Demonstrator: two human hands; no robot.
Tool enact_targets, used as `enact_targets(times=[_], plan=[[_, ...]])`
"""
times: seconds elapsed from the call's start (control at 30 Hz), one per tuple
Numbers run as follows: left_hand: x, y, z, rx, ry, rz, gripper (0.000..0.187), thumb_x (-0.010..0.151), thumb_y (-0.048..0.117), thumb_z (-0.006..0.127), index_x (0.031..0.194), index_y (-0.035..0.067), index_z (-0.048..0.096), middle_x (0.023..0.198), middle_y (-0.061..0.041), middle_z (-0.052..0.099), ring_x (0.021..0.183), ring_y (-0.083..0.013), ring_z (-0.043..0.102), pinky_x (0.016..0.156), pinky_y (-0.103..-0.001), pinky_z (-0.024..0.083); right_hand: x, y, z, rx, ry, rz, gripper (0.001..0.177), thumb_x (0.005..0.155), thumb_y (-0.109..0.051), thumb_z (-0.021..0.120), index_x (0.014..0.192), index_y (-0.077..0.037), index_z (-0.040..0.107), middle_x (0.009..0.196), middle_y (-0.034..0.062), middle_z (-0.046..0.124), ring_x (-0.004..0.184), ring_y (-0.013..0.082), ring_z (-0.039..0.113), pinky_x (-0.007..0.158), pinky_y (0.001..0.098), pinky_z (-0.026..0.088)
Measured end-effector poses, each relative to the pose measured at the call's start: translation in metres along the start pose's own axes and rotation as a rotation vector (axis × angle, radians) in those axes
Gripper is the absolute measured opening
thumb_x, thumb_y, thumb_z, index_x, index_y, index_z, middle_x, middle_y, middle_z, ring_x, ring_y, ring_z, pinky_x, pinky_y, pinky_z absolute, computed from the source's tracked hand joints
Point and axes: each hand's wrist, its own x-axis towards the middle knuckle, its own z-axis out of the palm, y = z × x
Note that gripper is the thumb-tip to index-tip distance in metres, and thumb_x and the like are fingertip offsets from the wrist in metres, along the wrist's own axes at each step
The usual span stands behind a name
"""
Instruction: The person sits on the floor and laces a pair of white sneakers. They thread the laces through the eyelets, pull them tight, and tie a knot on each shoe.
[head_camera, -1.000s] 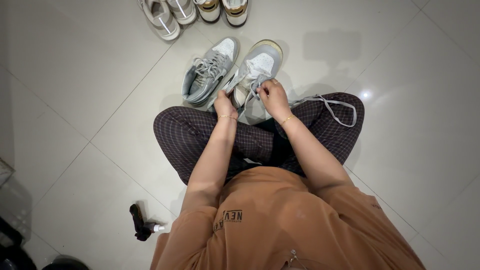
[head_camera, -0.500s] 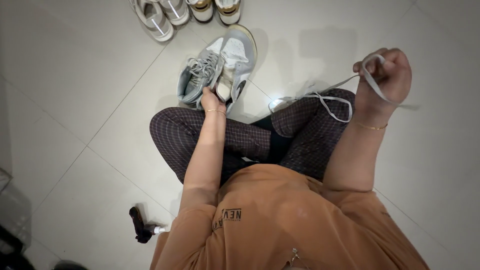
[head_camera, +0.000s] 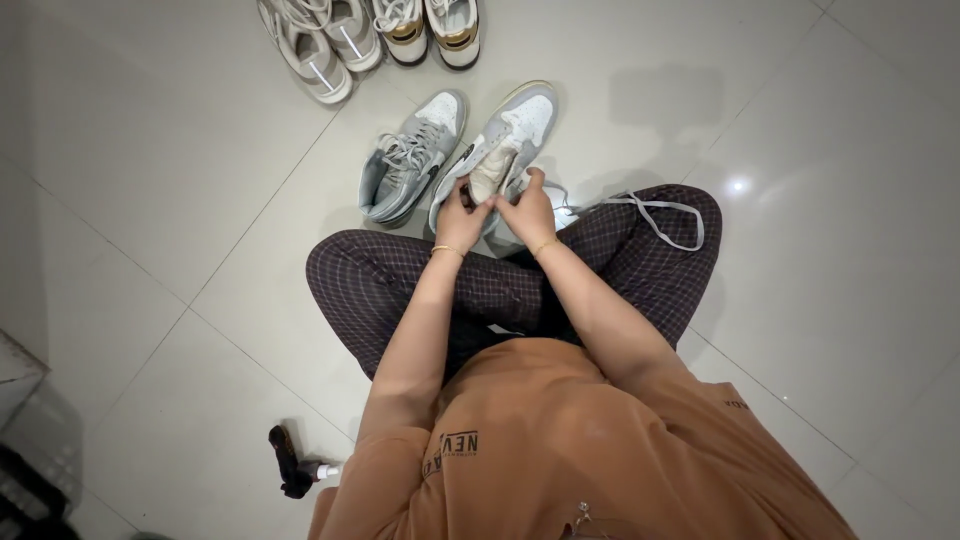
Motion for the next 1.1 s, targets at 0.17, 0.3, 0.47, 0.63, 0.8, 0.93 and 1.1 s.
enact_targets(times=[0.17, 0.3, 0.47, 0.63, 0.8, 0.93, 1.1], plan=[[0.008, 0.03, 0.008, 0.625, 0.023, -0.031, 0.031, 0.095, 0.013, 0.055, 0.125, 0.007, 0.063, 0.095, -0.025, 0.073, 0.088, -0.0428, 0.071, 0.078, -0.052, 0.056, 0.048, 0.056, 0.032, 0.074, 0.031, -0.107, 0.063, 0.077, -0.021, 0.076, 0.129, 0.007, 0.053, 0.09, 0.023, 0.073, 0.084, 0.0343, 0.074, 0.077, 0.0389, 0.057], [0.021, 0.038, 0.005, 0.875, 0.041, 0.072, 0.02, 0.096, 0.012, 0.049, 0.099, 0.006, 0.068, 0.088, -0.02, 0.074, 0.083, -0.0373, 0.074, 0.072, -0.048, 0.06, 0.095, 0.074, 0.011, -0.013, 0.061, -0.281, 0.043, 0.076, -0.021, 0.079, 0.112, 0.002, 0.072, 0.102, 0.0231, 0.075, 0.09, 0.0345, 0.074, 0.081, 0.0401, 0.057], [0.003, 0.09, -0.025, 0.693, -0.113, 0.204, 0.021, 0.094, 0.02, 0.065, 0.11, 0.009, 0.071, 0.097, -0.017, 0.074, 0.092, -0.0384, 0.07, 0.086, -0.051, 0.054, 0.108, 0.066, -0.017, 0.003, -0.053, -0.144, 0.044, 0.08, -0.023, 0.072, 0.118, -0.001, 0.072, 0.097, 0.0218, 0.074, 0.088, 0.0328, 0.074, 0.082, 0.0383, 0.057], [-0.048, 0.116, -0.033, 0.357, -0.026, 0.37, 0.073, 0.059, 0.014, 0.089, 0.126, 0.001, 0.063, 0.134, -0.033, 0.046, 0.116, -0.053, 0.051, 0.096, -0.054, 0.046, 0.061, 0.052, -0.034, 0.098, -0.068, -0.043, 0.055, 0.096, -0.048, 0.068, 0.13, -0.005, 0.068, 0.099, 0.0198, 0.074, 0.09, 0.0304, 0.071, 0.084, 0.0375, 0.055], [-0.038, 0.07, 0.009, 0.388, -0.087, 0.165, 0.043, 0.073, 0.016, 0.087, 0.107, 0.006, 0.063, 0.147, -0.026, 0.047, 0.123, -0.0472, 0.058, 0.1, -0.049, 0.05, 0.027, 0.03, -0.066, 0.05, -0.158, -0.325, 0.074, 0.093, -0.047, 0.078, 0.146, -0.004, 0.051, 0.121, 0.0224, 0.069, 0.105, 0.0299, 0.068, 0.091, 0.0396, 0.052], [-0.008, 0.062, 0.026, 0.438, 0.017, 0.182, 0.043, 0.079, 0.019, 0.086, 0.111, 0.003, 0.062, 0.147, -0.033, 0.042, 0.118, -0.0503, 0.057, 0.098, -0.049, 0.051, 0.044, 0.016, -0.113, -0.22, -0.368, -0.025, 0.091, 0.068, -0.036, 0.08, 0.148, -0.009, 0.045, 0.119, 0.0246, 0.063, 0.095, 0.0385, 0.067, 0.079, 0.0431, 0.055], [-0.008, 0.069, 0.015, 0.534, -0.023, 0.154, 0.042, 0.079, 0.018, 0.084, 0.11, 0.003, 0.062, 0.15, -0.03, 0.042, 0.114, -0.0478, 0.06, 0.094, -0.049, 0.053, 0.046, 0.069, -0.068, -1.079, -0.295, -0.03, 0.055, 0.09, -0.029, 0.064, 0.139, -0.005, 0.057, 0.114, 0.0209, 0.072, 0.108, 0.0372, 0.069, 0.089, 0.0455, 0.054]])
